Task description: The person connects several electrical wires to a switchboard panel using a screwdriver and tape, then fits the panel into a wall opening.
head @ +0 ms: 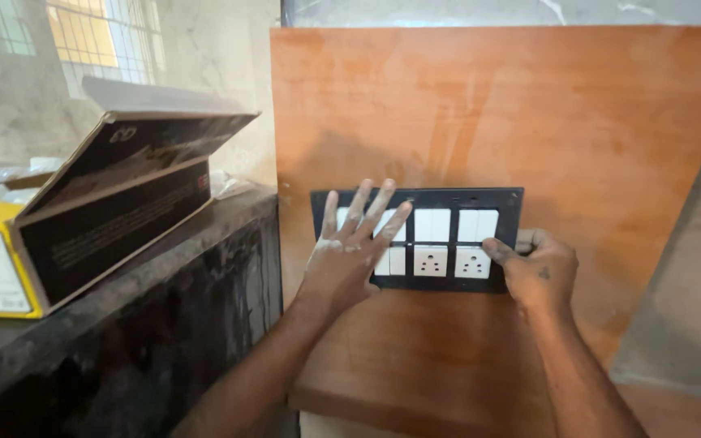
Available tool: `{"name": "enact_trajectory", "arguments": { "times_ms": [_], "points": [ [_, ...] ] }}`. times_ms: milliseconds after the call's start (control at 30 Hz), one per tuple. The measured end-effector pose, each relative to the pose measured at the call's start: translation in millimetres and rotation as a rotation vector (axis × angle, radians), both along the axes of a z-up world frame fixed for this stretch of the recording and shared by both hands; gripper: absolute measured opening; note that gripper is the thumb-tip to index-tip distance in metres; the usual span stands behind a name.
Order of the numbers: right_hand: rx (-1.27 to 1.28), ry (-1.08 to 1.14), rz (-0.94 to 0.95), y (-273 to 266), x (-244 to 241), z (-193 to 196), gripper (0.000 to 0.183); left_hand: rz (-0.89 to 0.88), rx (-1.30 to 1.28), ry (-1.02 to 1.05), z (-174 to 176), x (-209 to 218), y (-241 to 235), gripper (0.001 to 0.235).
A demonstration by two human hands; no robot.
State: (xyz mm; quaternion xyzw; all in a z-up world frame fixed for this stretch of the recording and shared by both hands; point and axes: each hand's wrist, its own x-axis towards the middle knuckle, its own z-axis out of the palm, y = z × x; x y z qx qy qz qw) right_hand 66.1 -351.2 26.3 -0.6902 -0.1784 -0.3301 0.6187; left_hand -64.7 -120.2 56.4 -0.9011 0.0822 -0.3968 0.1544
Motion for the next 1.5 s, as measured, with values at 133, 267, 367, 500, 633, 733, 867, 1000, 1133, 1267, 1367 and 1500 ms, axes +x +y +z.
{"name": "enact_trajectory", "arguments": {
  "times_ms": [133, 267, 367, 500, 633, 733, 867, 1000, 1133, 1267, 1367, 1500],
  "points": [
    [0.14, -0.04, 0.088, -0.5, 11.0, -8.5, 0.023, -0.091, 0.055, 0.037, 21.6, 7.4, 9.5, 0.133],
    [0.079, 0.047, 0.043, -11.8, 15.6, -21.9, 0.022, -0.018, 0.101, 0.019, 5.2, 12.7, -4.6, 0.122],
    [0.09, -0.009, 0.077, -16.6, 14.4, -35.7, 0.024, -0.121, 0.066, -0.05, -18.2, 14.5, -3.3, 0.118],
    [0.052, 0.06, 0.049, -17.5, 20.1, -30.7, 0.026, -0.149, 0.142, -0.202, -15.6, 25.3, 6.9, 0.117],
    [-0.007, 0.058, -0.022, -13.0, 18.3, -30.3, 0.026, -0.22, -0.095, -0.172, -13.6, 19.9, 24.0, 0.131],
    [-0.002, 0.019, -0.021, -11.7, 18.9, -30.2, 0.027, -0.274, -0.574, -0.379, -30.8, 15.4, 33.7, 0.146],
    [-0.008, 0.054, 0.052, -19.9, 25.3, -37.9, 0.025, -0.369, -0.789, -0.293, -60.3, 23.6, 39.2, 0.139],
    [0.056, -0.016, 0.199, -32.5, 47.5, -61.4, 0.021, -0.332, -0.817, -0.289, -70.8, 35.0, 41.8, 0.141],
    [0.203, -0.134, 0.342, -39.3, 69.4, -81.3, 0.016, -0.342, -0.74, -0.284, -65.1, 38.1, 42.4, 0.154],
    [0.324, -0.18, 0.407, -39.9, 76.5, -92.7, 0.011, -0.241, -0.707, -0.184, -51.5, 41.3, 46.2, 0.162],
    [0.322, -0.214, 0.44, -37.9, 77.4, -89.8, 0.011, -0.163, -0.686, -0.136, -41.8, 47.1, 48.0, 0.165],
    [0.332, -0.194, 0.366, -25.7, 65.3, -77.3, 0.012, -0.127, -0.645, -0.147, -39.5, 54.2, 52.0, 0.168]
  ]
}}
